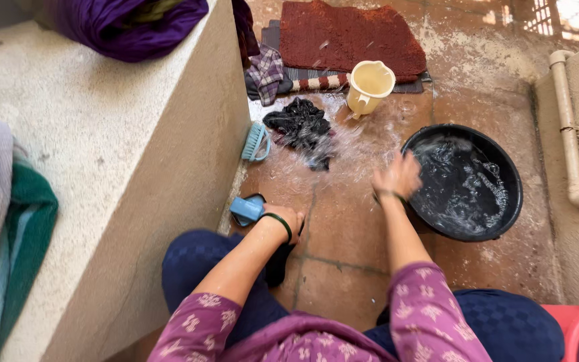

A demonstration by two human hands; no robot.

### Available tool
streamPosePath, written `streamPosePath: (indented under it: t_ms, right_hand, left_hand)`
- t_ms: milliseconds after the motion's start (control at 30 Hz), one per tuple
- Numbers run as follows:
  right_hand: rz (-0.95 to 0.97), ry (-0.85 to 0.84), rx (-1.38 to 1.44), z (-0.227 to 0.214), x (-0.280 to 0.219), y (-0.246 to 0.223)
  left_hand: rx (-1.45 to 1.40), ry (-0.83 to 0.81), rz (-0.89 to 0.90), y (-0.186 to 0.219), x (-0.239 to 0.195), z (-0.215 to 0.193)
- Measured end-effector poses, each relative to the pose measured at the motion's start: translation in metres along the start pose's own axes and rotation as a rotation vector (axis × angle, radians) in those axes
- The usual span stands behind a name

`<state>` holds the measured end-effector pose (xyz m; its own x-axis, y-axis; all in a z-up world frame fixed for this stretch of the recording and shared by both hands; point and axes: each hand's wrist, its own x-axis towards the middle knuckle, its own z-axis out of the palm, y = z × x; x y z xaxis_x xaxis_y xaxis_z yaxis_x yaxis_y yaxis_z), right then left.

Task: The person washes clothes by hand in a bucket, rinsing and squeezing them under a running water tap.

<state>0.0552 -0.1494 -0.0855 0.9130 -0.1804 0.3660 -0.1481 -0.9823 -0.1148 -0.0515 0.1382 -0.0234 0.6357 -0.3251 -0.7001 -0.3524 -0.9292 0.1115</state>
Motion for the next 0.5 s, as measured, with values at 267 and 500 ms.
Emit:
streamPosePath:
  t_ms: [267,500]
  right_hand:
    - [-0.077,-0.239,-0.177,0.045,-0.043,0.113]
    - [-0.302,-0.338,-0.087,0.005,-0.034,0.197]
  left_hand:
    - [0.036,0.054,0.097,0.001,0.089,-0.019]
    - [-0.392,0.405,-0.131,-0.032,0.242,-0.001]
